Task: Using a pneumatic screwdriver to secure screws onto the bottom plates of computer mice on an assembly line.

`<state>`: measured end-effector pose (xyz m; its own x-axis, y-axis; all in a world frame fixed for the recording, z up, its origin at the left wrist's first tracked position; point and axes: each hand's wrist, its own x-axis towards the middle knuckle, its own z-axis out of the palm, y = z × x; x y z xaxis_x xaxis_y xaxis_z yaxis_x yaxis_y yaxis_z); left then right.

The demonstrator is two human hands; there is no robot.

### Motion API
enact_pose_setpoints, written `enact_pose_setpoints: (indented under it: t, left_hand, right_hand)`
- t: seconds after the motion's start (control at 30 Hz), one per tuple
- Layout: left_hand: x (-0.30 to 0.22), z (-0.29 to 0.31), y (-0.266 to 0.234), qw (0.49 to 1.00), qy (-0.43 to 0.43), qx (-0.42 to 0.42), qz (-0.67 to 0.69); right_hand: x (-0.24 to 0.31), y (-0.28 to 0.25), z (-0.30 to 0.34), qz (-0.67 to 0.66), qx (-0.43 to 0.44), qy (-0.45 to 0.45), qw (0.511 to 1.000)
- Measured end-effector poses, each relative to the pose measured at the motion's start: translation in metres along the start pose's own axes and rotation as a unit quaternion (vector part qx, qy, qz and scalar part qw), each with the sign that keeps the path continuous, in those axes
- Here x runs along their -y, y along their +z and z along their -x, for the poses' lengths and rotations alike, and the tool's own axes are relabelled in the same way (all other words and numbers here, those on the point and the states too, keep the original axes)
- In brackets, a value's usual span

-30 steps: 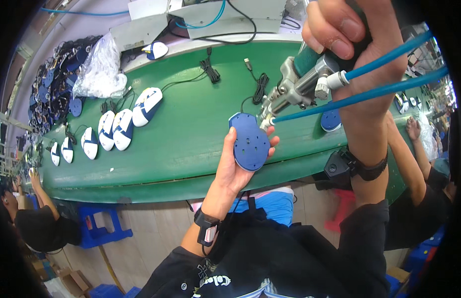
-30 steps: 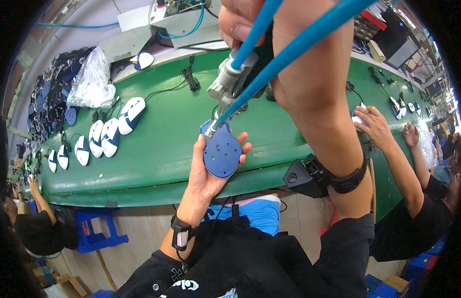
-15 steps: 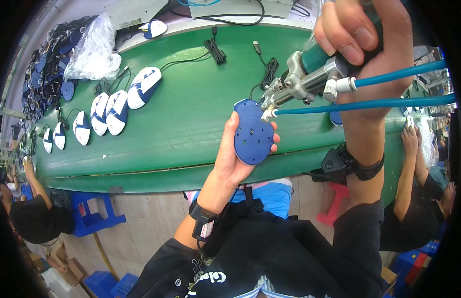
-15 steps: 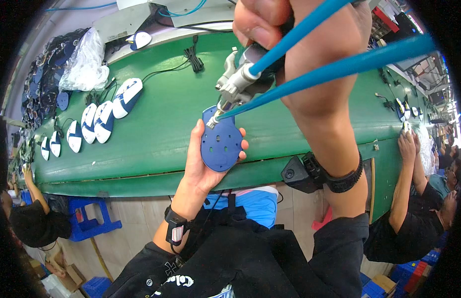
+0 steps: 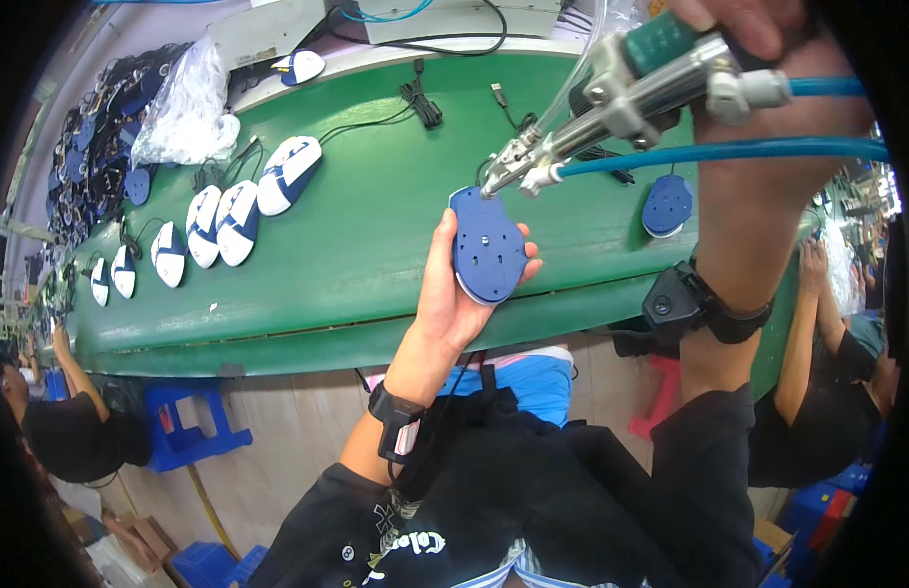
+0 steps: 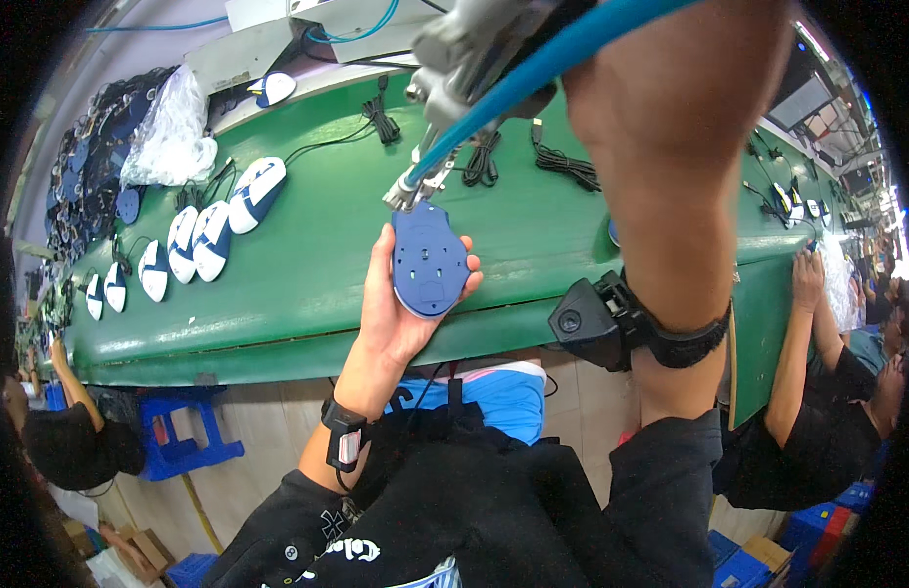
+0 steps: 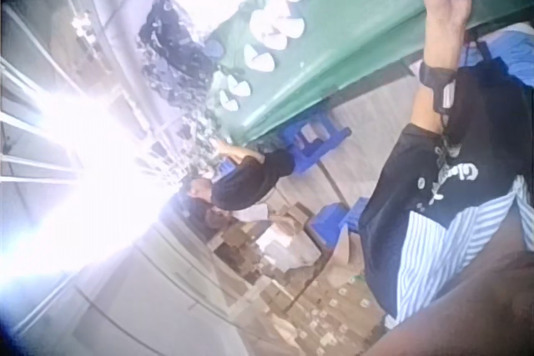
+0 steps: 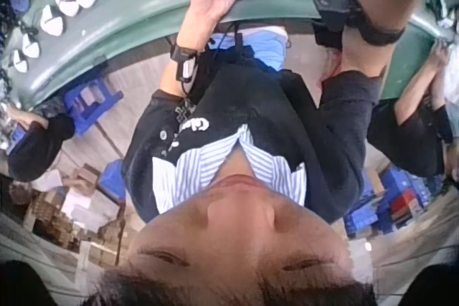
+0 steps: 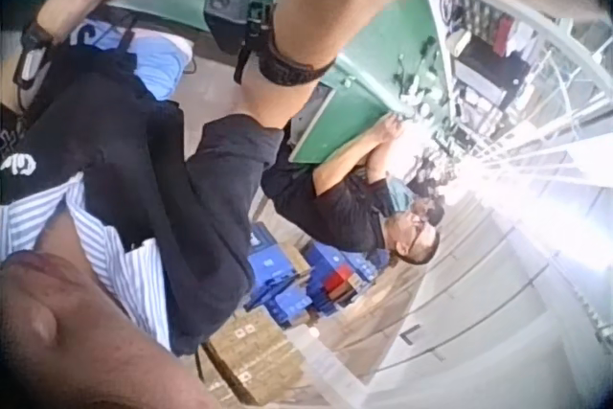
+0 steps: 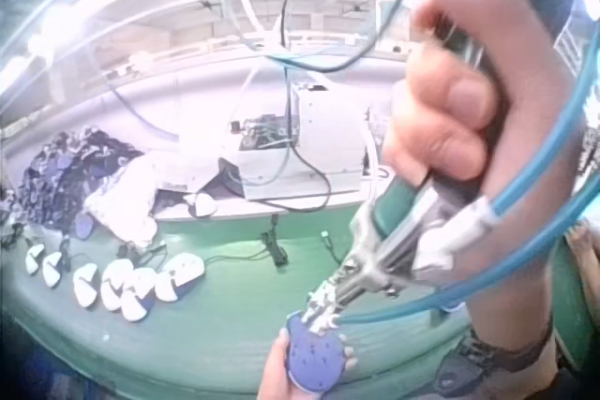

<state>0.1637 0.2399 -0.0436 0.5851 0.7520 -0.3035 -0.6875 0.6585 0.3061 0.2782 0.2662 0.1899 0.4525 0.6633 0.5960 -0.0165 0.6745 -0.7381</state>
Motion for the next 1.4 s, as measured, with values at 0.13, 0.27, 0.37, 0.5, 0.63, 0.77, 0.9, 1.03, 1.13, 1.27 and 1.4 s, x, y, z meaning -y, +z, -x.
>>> enact_pose_setpoints:
  t: [0.13,0.27,0.37,0.5,0.63,0.77,0.9,1.03,1.13,1.27,1.4]
  left_hand:
    - [0.002,0.005,-0.005,1.0,0.0,0.023,-0.008]
    - [-0.005,0.003,0.002,0.999,-0.008,0.025,-0.022]
    - [-0.007,-0.002,-0.004,0.999,-0.001,0.03,-0.032]
    - [-0.007,-0.006,-0.009,0.999,-0.009,0.032,-0.021]
    - [-0.006,-0.005,-0.01,0.998,-0.011,0.043,-0.036]
    - [-0.001,-0.002,-0.018,0.998,-0.019,0.042,-0.037]
    - [0.002,-0.001,-0.013,0.997,-0.002,0.044,-0.066]
    - [0.0,-0.006,-0.016,1.0,-0.001,0.029,-0.009]
    - [0.001,-0.003,-0.023,0.998,-0.01,0.056,0.033]
    - [0.006,-0.006,-0.022,0.999,-0.006,0.039,0.025]
    - [0.004,-0.006,-0.024,0.999,-0.016,0.049,0.01]
  right_hand:
    - [0.007,0.002,0.007,0.003,0.038,0.042,0.998]
    - [-0.003,0.005,0.012,-0.009,0.067,0.072,0.995]
    - [-0.02,0.005,0.016,-0.046,0.07,0.085,0.993]
    - [-0.02,0.011,0.021,-0.049,0.02,0.107,0.993]
    - [-0.046,0.0,0.023,-0.048,-0.017,0.086,0.995]
    - [-0.018,0.004,0.037,-0.101,-0.061,0.205,0.972]
    - [-0.072,-0.022,0.012,-0.119,0.129,-0.045,0.983]
    - [-0.006,-0.017,0.032,-0.135,0.148,-0.022,0.979]
    - [-0.006,-0.008,0.042,-0.142,0.152,-0.018,0.978]
    - [-0.015,-0.006,0.05,-0.145,0.155,-0.013,0.977]
    - [-0.025,-0.009,0.055,-0.15,0.159,-0.001,0.976]
